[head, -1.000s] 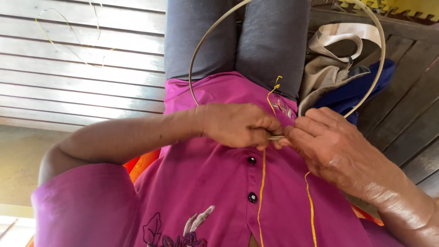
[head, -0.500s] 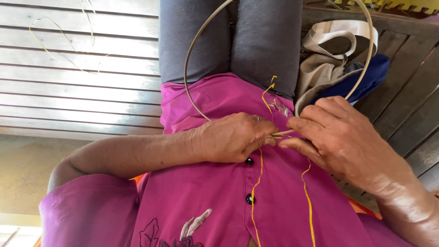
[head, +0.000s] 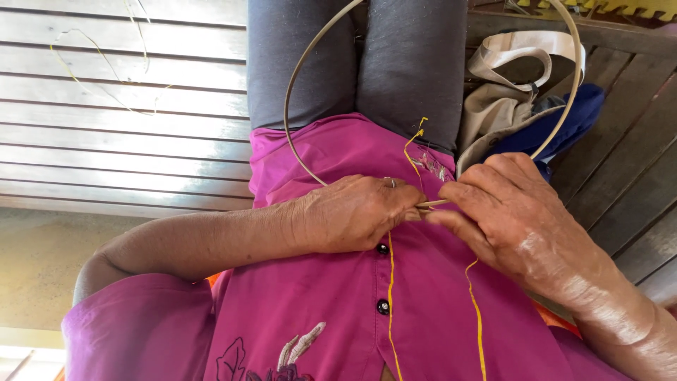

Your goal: The person is forming a circular bamboo frame by tying bamboo strips together with yellow string.

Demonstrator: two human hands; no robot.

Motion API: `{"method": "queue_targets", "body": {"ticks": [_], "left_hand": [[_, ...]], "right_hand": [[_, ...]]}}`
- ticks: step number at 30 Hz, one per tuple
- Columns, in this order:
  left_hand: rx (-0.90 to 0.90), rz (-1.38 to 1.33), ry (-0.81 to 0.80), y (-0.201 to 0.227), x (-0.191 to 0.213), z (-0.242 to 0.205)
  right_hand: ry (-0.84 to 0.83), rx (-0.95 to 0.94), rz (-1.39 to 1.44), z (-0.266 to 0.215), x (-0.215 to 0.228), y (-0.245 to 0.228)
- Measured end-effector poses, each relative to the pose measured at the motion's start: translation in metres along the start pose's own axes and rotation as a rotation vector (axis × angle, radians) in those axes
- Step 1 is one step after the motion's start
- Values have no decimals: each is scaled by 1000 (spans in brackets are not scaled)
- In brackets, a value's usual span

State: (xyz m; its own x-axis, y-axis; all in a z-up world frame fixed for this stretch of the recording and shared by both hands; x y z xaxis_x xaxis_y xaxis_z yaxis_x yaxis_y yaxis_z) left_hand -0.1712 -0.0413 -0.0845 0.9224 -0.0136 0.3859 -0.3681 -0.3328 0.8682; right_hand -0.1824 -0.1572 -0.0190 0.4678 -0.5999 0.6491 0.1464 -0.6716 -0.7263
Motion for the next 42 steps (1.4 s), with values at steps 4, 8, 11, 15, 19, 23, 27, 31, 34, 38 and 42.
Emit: {"method": "queue_targets", "body": {"ticks": [4,8,11,15,19,23,27,31,34,38,42], "left_hand": [[18,32,45,-5,-4,0],[91,0,-44,-8,-6,4],[45,17,11,-6,0,5],[-51,-40,41,-2,5,9],[-177,-154,124,5,7,10],[-206,-149,110,12,12,12],[-183,-157,45,9,6,14],[-163,-61,106,6,10,9],[-183,-20,303,9,28,3],[-158,-114,437,12,67,-4],[-101,-270,458,9,105,-8]], "right_hand": [[41,-4,-4,1,-1,1],[50,-9,47,0,-3,4],[25,-48,106,1,-5,8],[4,-45,134,3,-2,7],[-49,-57,180,5,4,4],[-26,-18,156,7,6,-1],[-4,5,137,7,10,-1],[1,12,161,9,12,5],[63,60,113,18,24,-1],[186,60,-239,28,54,-40],[-445,427,936,19,30,-97]]}}
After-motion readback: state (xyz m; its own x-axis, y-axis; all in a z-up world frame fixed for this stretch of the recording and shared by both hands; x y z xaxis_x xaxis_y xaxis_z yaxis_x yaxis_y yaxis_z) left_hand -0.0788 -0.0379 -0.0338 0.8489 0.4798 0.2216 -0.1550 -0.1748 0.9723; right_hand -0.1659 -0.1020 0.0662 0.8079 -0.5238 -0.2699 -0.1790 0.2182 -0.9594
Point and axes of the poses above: each hand's wrist, its own z-axis towards the middle knuckle, its own x-axis out of the back of the hand, y = z × x, the point moved 8 cm from there along z, towards the middle knuckle, and after that the axes turned 13 degrees about z, right-handed, at the moved point
